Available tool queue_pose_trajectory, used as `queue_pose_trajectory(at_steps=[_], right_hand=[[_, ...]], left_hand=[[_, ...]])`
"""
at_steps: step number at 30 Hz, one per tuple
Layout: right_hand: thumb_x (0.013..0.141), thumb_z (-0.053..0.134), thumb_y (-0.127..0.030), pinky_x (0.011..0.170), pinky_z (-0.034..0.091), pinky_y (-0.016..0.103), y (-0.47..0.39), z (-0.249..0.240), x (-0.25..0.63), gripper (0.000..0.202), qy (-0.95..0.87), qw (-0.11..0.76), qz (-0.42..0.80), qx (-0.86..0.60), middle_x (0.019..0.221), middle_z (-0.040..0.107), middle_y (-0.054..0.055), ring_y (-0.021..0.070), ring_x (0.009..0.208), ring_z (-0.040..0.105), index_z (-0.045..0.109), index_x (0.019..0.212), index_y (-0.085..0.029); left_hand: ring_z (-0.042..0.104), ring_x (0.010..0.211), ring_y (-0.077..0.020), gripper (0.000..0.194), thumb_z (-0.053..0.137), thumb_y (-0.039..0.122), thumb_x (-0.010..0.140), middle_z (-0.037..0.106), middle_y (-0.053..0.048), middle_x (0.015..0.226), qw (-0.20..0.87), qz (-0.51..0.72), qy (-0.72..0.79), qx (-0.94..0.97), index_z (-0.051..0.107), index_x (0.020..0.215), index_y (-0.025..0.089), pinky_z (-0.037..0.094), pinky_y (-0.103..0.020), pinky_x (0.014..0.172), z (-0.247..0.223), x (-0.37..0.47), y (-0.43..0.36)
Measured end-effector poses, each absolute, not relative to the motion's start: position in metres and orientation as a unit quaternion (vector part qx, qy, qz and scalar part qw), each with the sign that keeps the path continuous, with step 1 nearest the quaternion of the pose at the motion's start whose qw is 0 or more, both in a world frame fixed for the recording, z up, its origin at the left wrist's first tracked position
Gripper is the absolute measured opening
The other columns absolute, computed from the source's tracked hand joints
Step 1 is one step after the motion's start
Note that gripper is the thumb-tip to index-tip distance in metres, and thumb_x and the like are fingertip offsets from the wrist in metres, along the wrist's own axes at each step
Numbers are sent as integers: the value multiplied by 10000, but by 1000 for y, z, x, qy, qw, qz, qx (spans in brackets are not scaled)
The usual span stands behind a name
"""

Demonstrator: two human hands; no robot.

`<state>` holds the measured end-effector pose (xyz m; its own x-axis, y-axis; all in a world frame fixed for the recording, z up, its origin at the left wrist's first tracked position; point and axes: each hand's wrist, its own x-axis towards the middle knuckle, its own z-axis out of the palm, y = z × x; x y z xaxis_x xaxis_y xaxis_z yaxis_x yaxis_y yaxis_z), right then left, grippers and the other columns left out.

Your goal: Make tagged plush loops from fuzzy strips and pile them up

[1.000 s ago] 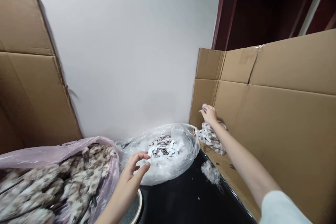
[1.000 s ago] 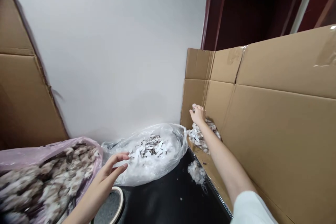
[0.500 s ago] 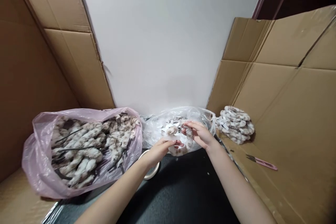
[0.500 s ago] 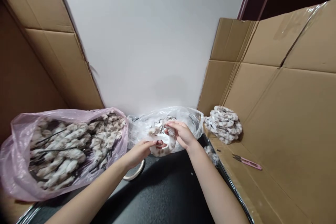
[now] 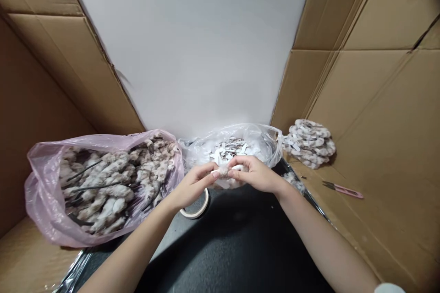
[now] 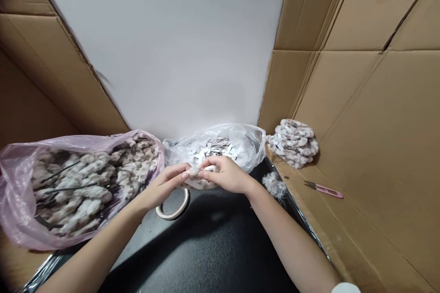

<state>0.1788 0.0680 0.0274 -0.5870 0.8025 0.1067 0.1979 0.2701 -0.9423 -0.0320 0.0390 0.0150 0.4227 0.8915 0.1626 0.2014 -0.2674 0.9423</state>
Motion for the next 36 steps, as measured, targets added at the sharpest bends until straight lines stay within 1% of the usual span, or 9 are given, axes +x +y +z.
queue_pose_trajectory(at_steps=[3, 6, 10, 13, 15, 18, 24, 31, 36], right_hand=[[795, 679, -242, 665, 435, 253, 64, 30, 179, 80, -796, 360, 353, -336, 799, 673, 12, 150, 741, 594, 689, 851, -186], [780, 666, -165, 609, 416, 243, 64, 28, 181, 45, -815, 411, 278, -299, 758, 668, 4, 132, 665, 567, 674, 813, -195], [756, 682, -159, 576, 416, 238, 65, 27, 181, 63, -809, 447, 280, -261, 797, 659, 14, 129, 662, 554, 644, 780, -203], [693, 767, -216, 603, 434, 245, 62, 29, 179, 198, -801, 434, 294, -288, 835, 667, 12, 142, 702, 568, 657, 858, -209], [694, 778, -244, 613, 438, 245, 60, 29, 177, 248, -798, 424, 302, -303, 821, 675, 8, 139, 692, 571, 680, 919, -207], [750, 719, -208, 614, 438, 239, 59, 27, 174, 137, -789, 428, 319, -303, 797, 692, 14, 135, 684, 587, 711, 886, -191], [721, 737, -204, 608, 447, 242, 62, 27, 177, 104, -766, 436, 352, -314, 763, 704, 19, 150, 695, 615, 721, 820, -175], [753, 720, -271, 655, 469, 282, 67, 31, 185, 128, -768, 434, 337, -329, 798, 726, 36, 173, 724, 635, 743, 844, -184], [744, 729, -291, 659, 471, 284, 69, 30, 187, 151, -761, 441, 339, -334, 790, 722, 40, 178, 732, 639, 749, 834, -172]], left_hand=[[559, 681, -165, 333, 531, 456, 883, 632, -15, 712, 352, 354, 424, 756, 685, 802, 172, 433, -247, 632, 21, -32, 37], [554, 637, -149, 273, 579, 416, 862, 669, -2, 724, 263, 360, 460, 768, 723, 910, 189, 411, -233, 599, 22, -30, 36], [576, 640, -147, 234, 588, 356, 851, 704, -12, 762, 161, 402, 482, 762, 735, 939, 197, 435, -239, 622, 21, -27, 32], [619, 706, -164, 218, 588, 321, 845, 723, -30, 811, 108, 418, 471, 769, 732, 965, 209, 466, -251, 682, 22, -25, 29], [639, 741, -169, 201, 593, 302, 846, 731, -39, 839, 94, 427, 450, 778, 728, 962, 210, 473, -249, 692, 22, -23, 27], [624, 678, -151, 172, 637, 296, 817, 729, -36, 808, 93, 449, 448, 767, 722, 931, 198, 464, -234, 627, 21, -22, 26], [504, 512, -115, 215, 714, 371, 733, 677, -11, 648, 188, 466, 488, 714, 728, 826, 178, 378, -223, 485, 25, -23, 28], [634, 663, -175, 228, 733, 364, 705, 726, -42, 763, 280, 483, 488, 671, 732, 824, 170, 486, -245, 592, 31, -23, 28], [662, 718, -184, 242, 710, 374, 739, 729, -48, 818, 347, 471, 478, 655, 713, 857, 164, 517, -248, 618, 30, -24, 28]])
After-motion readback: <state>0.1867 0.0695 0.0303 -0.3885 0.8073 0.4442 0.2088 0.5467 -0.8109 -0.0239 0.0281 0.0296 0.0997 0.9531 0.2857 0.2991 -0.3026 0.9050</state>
